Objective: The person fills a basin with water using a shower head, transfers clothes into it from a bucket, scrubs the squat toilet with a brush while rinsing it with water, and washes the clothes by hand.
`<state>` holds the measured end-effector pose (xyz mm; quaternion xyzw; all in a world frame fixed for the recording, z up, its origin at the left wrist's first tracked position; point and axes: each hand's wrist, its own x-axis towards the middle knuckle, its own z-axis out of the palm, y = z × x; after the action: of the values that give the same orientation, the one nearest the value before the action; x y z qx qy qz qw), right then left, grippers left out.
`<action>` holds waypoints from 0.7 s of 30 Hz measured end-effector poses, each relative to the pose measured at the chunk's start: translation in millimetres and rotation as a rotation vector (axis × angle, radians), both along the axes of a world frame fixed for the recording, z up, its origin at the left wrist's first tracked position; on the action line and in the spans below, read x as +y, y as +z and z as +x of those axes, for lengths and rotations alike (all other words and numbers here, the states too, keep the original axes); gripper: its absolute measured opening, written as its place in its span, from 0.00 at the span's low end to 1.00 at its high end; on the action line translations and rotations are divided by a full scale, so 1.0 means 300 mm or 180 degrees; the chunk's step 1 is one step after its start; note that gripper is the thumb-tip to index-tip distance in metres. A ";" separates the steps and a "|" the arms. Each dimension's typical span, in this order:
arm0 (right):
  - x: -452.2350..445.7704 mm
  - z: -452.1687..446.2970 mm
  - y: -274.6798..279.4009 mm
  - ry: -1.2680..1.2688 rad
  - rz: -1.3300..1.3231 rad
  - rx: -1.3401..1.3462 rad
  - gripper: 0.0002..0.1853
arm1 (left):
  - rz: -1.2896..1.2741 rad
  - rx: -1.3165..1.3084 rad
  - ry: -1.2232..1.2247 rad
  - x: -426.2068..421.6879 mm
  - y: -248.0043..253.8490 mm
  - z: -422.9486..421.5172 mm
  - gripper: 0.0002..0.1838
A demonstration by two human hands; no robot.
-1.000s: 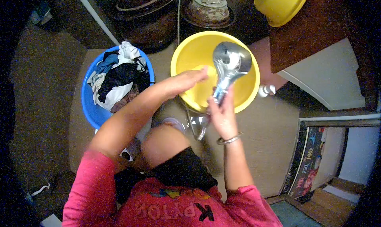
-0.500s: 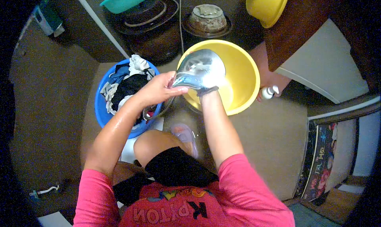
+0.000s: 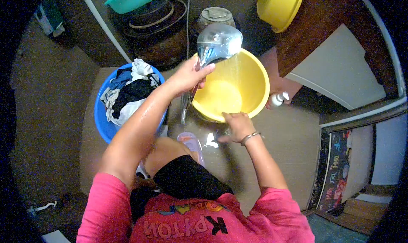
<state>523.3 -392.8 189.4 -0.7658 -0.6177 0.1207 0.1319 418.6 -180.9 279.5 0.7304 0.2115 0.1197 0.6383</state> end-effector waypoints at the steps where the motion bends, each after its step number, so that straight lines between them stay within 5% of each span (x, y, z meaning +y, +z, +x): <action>1: -0.025 0.026 -0.025 0.0112 -0.0550 -0.1069 0.15 | 0.0076 -0.0082 0.0133 0.000 0.016 -0.007 0.19; 5: -0.036 0.144 -0.075 0.0079 -0.0887 -0.1518 0.10 | 0.0209 -0.0164 0.0234 0.040 0.009 -0.072 0.19; 8: -0.069 0.179 -0.080 0.0598 -0.0068 -0.1331 0.04 | 0.0045 0.0060 0.0260 0.096 -0.027 -0.169 0.19; 12: -0.121 0.237 0.121 0.0631 -0.0299 -0.1440 0.04 | 0.0074 0.0362 0.0738 0.150 -0.054 -0.386 0.19; 17: -0.112 0.258 0.369 0.1267 -0.1575 -0.1751 0.04 | 0.0237 0.0171 0.0872 0.203 -0.140 -0.576 0.19; 21: -0.013 0.120 0.355 0.1947 -0.2998 -0.2015 0.07 | 0.0148 0.0228 0.1004 0.191 -0.170 -0.672 0.19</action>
<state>559.3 -396.8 295.9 -0.5296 -0.6981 0.1793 -0.4474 217.1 -123.7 228.5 0.7066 0.3433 0.1971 0.5866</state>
